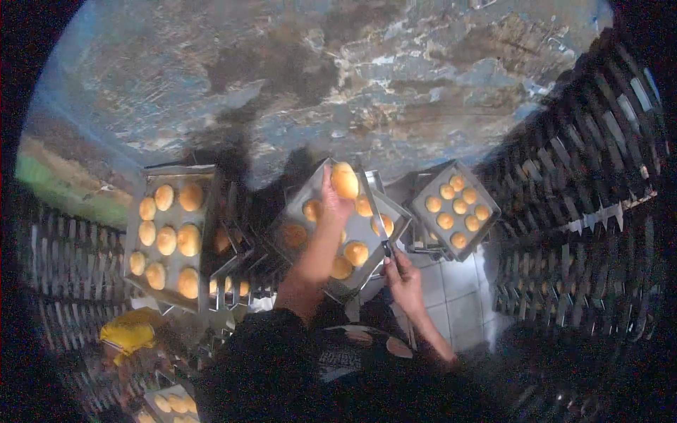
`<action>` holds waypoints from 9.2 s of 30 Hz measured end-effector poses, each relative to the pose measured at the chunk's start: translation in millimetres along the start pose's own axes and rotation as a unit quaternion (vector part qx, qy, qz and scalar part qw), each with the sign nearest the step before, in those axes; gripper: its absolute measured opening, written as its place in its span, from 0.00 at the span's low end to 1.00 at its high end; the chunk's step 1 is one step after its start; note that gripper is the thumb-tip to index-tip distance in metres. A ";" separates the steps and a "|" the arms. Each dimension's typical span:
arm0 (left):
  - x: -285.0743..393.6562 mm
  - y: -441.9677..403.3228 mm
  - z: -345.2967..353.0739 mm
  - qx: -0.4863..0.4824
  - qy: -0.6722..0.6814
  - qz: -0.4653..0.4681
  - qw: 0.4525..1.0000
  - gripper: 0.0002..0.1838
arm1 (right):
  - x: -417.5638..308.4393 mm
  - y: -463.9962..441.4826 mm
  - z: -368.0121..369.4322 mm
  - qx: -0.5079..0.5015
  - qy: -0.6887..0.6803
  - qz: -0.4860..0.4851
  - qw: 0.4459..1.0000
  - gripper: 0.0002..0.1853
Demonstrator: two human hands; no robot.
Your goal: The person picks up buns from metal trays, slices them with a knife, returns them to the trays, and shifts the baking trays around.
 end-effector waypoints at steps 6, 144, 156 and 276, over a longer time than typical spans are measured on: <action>12.6 28.3 47.8 0.029 -0.011 0.032 0.999 0.28 | -10.8 14.7 -3.5 0.003 0.064 -0.048 0.997 0.25; -15.5 60.4 85.0 -0.046 -0.029 -0.008 0.998 0.20 | -44.6 -10.0 -32.8 -0.018 0.114 -0.082 0.990 0.25; -41.4 60.8 83.2 -0.147 -0.084 -0.085 0.982 0.20 | -69.6 -13.7 -41.1 0.015 0.083 -0.086 0.993 0.21; -10.7 56.7 82.0 -0.108 -0.081 -0.021 0.991 0.17 | -95.7 -28.8 -47.6 -0.056 0.108 -0.024 0.992 0.22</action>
Point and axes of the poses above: each hand's wrist, its own y-axis away from the middle knuckle, its own z-axis out of the palm, x = y × z, the point moved 7 cm from there along -y, towards the middle knuckle, and after that the axes turned 1 degree about -z, right-handed, at the moved point
